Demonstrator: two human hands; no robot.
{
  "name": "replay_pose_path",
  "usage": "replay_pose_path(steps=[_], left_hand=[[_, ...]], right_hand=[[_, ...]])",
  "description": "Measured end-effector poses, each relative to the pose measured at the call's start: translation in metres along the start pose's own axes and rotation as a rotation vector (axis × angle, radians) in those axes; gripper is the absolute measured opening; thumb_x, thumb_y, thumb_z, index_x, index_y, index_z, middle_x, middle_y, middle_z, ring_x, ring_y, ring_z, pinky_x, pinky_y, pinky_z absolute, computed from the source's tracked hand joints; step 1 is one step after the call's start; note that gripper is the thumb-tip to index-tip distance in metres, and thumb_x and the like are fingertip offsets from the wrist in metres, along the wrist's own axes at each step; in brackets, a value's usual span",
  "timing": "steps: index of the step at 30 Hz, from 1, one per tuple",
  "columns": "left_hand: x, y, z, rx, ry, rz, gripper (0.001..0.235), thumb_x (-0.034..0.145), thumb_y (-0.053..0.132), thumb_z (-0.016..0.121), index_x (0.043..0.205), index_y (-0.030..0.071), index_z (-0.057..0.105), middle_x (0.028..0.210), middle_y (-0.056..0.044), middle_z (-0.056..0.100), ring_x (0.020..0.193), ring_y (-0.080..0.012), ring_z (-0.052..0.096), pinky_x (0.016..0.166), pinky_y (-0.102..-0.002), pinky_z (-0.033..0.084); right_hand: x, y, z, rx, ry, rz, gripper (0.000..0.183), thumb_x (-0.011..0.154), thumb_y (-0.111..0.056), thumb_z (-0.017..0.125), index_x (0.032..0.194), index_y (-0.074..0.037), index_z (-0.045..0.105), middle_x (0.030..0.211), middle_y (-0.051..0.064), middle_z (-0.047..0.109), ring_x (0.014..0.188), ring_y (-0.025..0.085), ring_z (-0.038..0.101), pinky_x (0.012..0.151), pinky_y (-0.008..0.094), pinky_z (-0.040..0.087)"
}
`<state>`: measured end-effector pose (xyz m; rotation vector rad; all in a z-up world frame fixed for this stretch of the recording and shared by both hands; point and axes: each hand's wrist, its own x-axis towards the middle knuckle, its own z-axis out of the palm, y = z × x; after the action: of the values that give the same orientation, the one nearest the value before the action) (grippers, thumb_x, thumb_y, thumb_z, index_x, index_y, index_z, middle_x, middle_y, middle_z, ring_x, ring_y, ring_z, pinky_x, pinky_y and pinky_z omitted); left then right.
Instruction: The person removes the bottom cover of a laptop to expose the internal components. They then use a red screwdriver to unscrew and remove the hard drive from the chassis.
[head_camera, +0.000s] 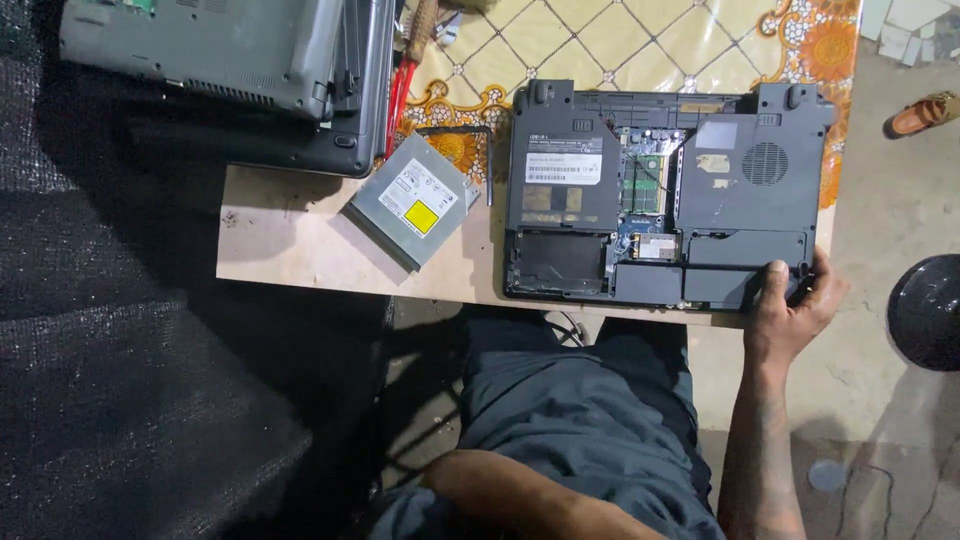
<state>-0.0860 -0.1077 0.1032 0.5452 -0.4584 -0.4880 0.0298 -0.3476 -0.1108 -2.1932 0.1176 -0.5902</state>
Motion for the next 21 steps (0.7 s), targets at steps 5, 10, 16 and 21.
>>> replay_pose_path(steps=[5, 10, 16, 21], left_hand=[[0.012, 0.007, -0.047, 0.455, 0.266, -0.005, 0.020, 0.081, 0.031, 0.053, 0.100, 0.023, 0.052, 0.107, 0.002, 0.052, 0.102, -0.0116, 0.052, 0.094, -0.028, 0.043], [-0.032, -0.002, -0.137, 1.375, 1.087, -0.031, 0.014, 0.078, 0.006, 0.060, 0.091, 0.009, 0.057, 0.090, -0.008, 0.056, 0.079, -0.0208, 0.056, 0.073, -0.030, 0.048], [-0.046, -0.014, -0.165, 1.617, 1.213, -0.342, 0.052, 0.086, 0.037, 0.066, 0.125, 0.006, 0.052, 0.113, -0.013, 0.054, 0.104, -0.0282, 0.057, 0.082, -0.042, 0.051], [-0.036, -0.011, -0.170, 1.634, 1.268, -0.550, 0.039, 0.092, 0.037, 0.061, 0.113, 0.005, 0.062, 0.107, -0.011, 0.060, 0.092, -0.0271, 0.063, 0.071, -0.040, 0.054]], right_hand=[[0.003, -0.017, -0.013, -0.023, -0.071, 0.147, 0.042, 0.101, -0.014, 0.061, 0.136, 0.006, 0.051, 0.118, 0.021, 0.044, 0.111, 0.032, 0.049, 0.096, 0.041, 0.043], [0.002, -0.024, -0.024, -0.115, -0.155, 0.126, 0.049, 0.101, -0.012, 0.062, 0.142, 0.009, 0.045, 0.119, 0.025, 0.045, 0.108, 0.036, 0.050, 0.091, 0.045, 0.044], [0.006, -0.041, -0.030, -0.157, -0.229, 0.106, 0.061, 0.094, -0.014, 0.067, 0.145, 0.006, 0.041, 0.124, 0.026, 0.046, 0.118, 0.037, 0.047, 0.099, 0.046, 0.042], [0.005, -0.036, -0.033, 0.022, -0.125, 0.214, 0.049, 0.095, -0.010, 0.068, 0.137, 0.008, 0.051, 0.123, 0.021, 0.053, 0.113, 0.030, 0.055, 0.091, 0.036, 0.048]])
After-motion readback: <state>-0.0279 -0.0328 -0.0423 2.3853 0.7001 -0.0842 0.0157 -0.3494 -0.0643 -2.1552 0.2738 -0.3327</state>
